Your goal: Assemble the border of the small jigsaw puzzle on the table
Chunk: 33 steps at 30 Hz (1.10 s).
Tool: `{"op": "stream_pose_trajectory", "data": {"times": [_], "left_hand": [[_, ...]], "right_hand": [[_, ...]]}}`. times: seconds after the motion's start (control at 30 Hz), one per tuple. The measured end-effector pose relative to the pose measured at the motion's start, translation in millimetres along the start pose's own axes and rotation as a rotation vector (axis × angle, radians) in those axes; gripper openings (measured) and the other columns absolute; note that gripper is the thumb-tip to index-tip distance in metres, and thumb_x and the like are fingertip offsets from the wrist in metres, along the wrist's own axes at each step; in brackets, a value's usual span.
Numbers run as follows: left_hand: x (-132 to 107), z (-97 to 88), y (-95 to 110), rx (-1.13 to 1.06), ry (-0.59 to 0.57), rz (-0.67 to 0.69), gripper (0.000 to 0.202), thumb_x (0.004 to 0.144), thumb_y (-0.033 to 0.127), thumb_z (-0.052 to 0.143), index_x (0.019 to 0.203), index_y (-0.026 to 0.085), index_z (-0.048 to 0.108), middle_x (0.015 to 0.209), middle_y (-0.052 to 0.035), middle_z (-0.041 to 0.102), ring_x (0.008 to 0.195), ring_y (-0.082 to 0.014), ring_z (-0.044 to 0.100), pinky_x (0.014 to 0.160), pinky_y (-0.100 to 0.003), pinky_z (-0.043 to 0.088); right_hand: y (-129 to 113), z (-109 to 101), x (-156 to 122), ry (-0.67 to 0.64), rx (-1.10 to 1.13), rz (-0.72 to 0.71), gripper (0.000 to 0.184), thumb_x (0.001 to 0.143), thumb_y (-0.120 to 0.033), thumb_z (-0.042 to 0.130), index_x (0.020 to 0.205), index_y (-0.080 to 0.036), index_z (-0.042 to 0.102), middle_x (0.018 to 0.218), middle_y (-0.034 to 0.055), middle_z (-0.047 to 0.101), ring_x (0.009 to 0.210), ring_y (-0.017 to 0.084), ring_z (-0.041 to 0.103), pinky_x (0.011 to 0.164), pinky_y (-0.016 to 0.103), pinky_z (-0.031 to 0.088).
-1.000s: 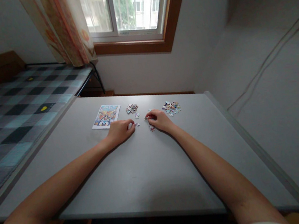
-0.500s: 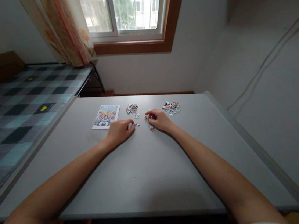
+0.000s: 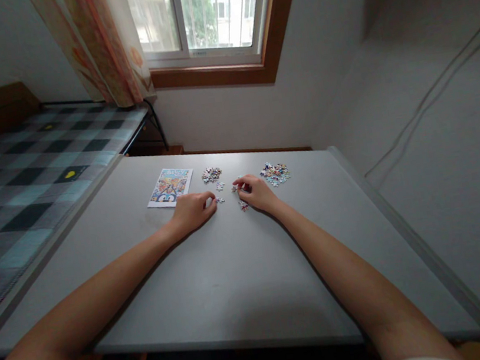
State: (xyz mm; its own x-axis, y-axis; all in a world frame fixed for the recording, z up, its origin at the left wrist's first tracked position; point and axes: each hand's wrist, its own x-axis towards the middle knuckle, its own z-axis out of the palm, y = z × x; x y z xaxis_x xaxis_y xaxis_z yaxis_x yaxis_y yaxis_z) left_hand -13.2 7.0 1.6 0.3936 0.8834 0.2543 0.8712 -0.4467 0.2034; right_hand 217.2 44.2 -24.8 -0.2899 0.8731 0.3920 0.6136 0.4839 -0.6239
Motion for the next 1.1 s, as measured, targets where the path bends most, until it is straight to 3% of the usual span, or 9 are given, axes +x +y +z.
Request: {"op": "stream_pose_trajectory", "data": {"times": [1.1], "left_hand": [[0.4, -0.1, -0.7, -0.006, -0.002, -0.004, 0.033, 0.09, 0.044, 0.047, 0.098, 0.024, 0.072, 0.068, -0.0017, 0.068, 0.063, -0.0165, 0.061, 0.059, -0.025, 0.034]], "right_hand": [[-2.7, -2.3, 0.0, -0.025, -0.003, 0.007, 0.03, 0.072, -0.009, 0.057, 0.097, -0.017, 0.071, 0.084, 0.0024, 0.063, 0.068, 0.011, 0.053, 0.069, 0.024, 0.044]]}}
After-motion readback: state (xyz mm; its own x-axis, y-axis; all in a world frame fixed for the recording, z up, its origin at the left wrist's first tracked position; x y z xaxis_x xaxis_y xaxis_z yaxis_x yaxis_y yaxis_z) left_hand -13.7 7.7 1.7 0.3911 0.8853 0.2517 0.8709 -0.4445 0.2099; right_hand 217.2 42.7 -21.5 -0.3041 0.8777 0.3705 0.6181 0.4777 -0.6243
